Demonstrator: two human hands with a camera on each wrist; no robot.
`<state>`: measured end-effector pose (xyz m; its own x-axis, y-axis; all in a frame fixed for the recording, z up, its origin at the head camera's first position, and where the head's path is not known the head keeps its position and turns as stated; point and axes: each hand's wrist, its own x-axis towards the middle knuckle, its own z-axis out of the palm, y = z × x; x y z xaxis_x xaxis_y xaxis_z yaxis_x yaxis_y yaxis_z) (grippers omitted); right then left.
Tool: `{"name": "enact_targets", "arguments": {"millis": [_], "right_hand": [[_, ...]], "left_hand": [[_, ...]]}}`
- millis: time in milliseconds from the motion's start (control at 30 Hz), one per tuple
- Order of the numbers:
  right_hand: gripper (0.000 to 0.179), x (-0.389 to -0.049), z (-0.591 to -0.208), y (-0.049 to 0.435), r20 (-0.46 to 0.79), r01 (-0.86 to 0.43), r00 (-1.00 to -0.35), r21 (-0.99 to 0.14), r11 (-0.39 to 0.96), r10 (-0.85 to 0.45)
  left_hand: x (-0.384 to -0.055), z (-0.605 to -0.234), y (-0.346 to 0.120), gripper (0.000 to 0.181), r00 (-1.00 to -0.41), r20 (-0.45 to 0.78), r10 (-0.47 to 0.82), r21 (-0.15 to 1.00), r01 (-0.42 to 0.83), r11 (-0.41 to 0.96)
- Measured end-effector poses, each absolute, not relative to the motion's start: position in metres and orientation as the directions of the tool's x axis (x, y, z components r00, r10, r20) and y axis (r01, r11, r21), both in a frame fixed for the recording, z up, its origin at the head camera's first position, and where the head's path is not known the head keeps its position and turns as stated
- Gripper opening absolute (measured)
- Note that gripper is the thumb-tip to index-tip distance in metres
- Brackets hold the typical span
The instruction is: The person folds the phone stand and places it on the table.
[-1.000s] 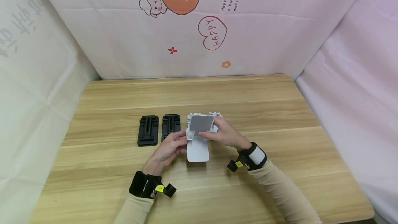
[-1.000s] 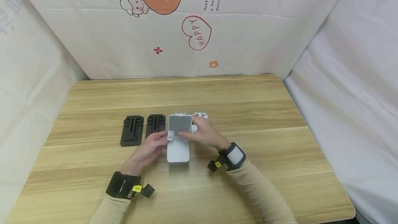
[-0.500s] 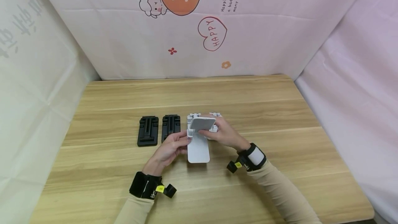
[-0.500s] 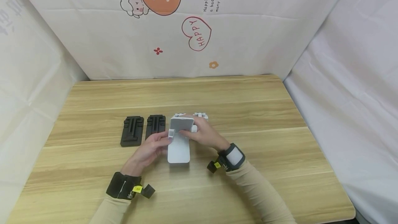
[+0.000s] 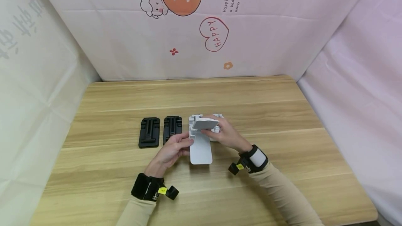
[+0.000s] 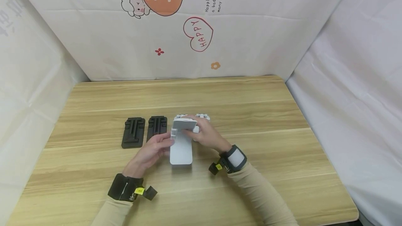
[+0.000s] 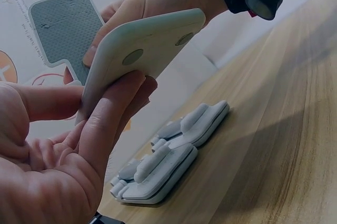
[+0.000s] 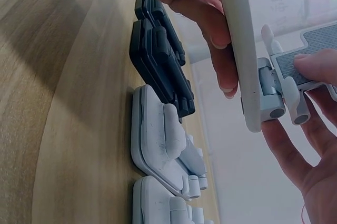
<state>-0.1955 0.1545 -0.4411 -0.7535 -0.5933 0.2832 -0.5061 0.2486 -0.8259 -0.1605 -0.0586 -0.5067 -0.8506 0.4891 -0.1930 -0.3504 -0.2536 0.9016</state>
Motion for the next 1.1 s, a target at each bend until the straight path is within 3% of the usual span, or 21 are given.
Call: {"name": "enact_targets", "arguments": {"millis": [433,633,833,1100], "right_hand": [[0.035,-0.193,-0.443,0.156,0.303,-0.489,-0.754,-0.851,0.190,-0.583],[0.046,-0.189,-0.438,0.158,0.368,-0.528,-0.746,-0.835,0.154,-0.555],[0.051,-0.192,-0.441,0.163,0.558,-0.703,-0.674,-0.686,0.189,-0.483],[0.033,-0.193,-0.448,0.169,0.700,-0.837,-0.547,-0.445,0.318,-0.459]], "left_hand": [[-0.159,-0.504,-0.057,0.048,-0.869,-0.194,0.456,0.919,-0.324,-0.227],[-0.158,-0.505,-0.058,0.047,-0.870,-0.201,0.451,0.921,-0.324,-0.215],[-0.159,-0.505,-0.058,0.051,-0.879,-0.209,0.429,0.927,-0.318,-0.199],[-0.159,-0.506,-0.057,0.052,-0.892,-0.217,0.397,0.930,-0.312,-0.193]]}}
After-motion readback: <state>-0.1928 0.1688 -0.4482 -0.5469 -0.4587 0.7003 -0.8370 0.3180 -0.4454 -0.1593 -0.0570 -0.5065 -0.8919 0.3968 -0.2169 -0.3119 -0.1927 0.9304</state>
